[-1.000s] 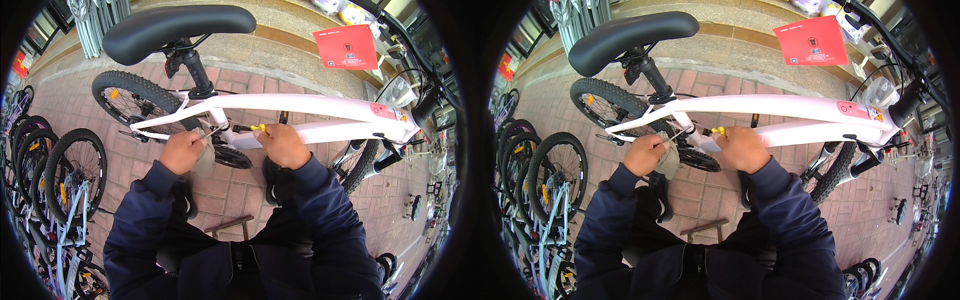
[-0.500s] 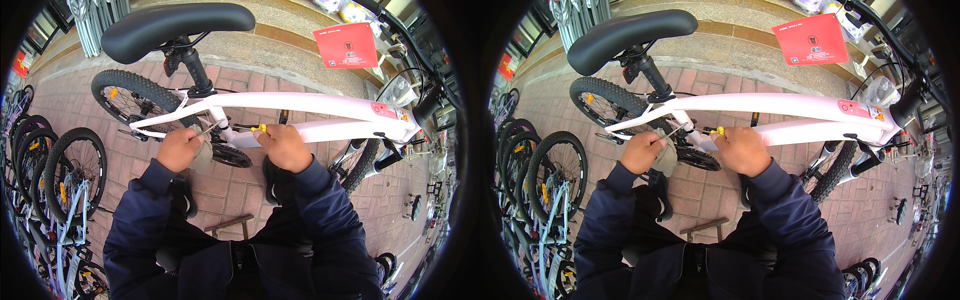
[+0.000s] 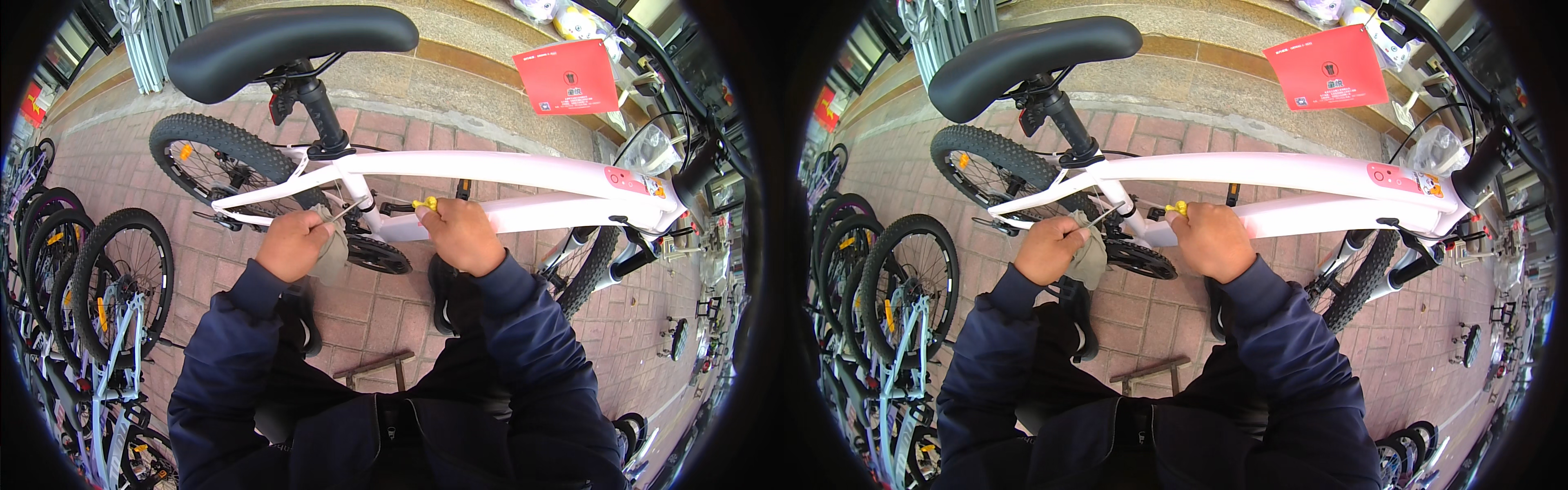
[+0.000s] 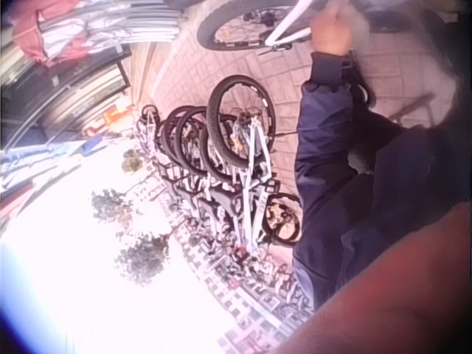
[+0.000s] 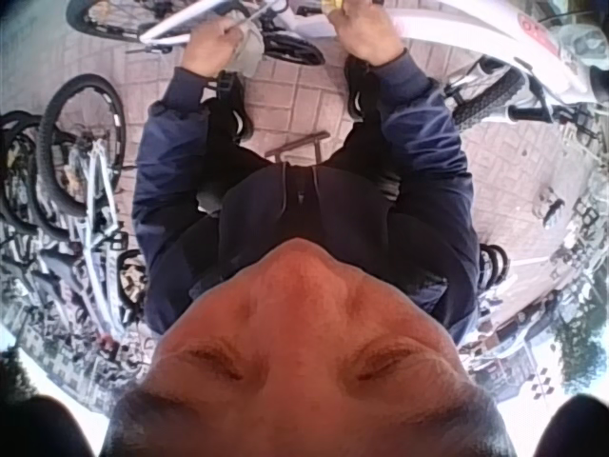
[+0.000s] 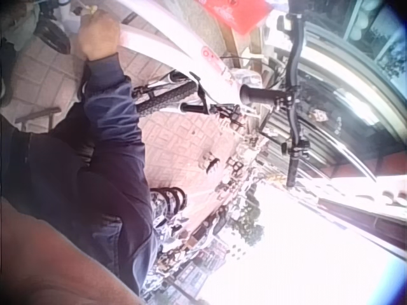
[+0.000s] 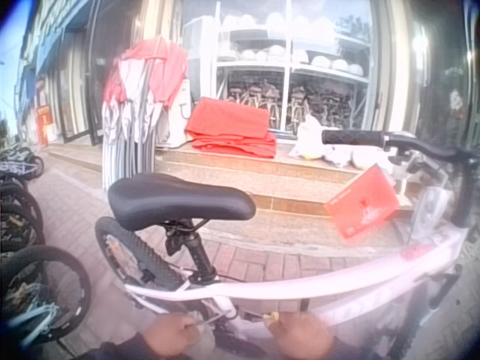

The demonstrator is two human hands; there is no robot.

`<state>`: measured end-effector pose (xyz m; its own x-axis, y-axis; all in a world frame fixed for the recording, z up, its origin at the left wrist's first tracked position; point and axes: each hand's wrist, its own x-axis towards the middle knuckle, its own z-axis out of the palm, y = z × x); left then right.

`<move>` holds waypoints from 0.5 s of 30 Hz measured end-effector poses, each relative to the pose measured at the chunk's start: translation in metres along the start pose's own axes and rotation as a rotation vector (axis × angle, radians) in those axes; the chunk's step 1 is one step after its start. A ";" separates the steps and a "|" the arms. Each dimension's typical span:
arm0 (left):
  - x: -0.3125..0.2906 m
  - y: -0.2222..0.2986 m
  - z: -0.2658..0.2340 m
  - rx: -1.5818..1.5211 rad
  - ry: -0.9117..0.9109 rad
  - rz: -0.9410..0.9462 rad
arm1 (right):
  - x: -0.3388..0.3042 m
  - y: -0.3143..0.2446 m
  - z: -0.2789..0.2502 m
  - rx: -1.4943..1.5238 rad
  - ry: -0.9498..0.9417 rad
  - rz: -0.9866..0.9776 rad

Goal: The person wipes the frame and handlebar area of a white bicycle using a cloth and a small yellow tool. They move around the bike, cleaning different sections of the frame and handlebar while other bicycles are visible in the background.

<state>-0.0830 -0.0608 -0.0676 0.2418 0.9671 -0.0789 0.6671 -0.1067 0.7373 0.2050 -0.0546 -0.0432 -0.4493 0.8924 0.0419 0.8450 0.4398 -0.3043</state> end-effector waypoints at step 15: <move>0.001 0.000 0.001 0.020 -0.003 0.007 | -0.001 0.015 0.012 -0.061 0.076 -0.126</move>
<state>-0.0823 -0.0602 -0.0685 0.2487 0.9656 -0.0758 0.6796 -0.1182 0.7240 0.2149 -0.0504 -0.0591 -0.5314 0.8339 0.1487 0.8005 0.5518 -0.2339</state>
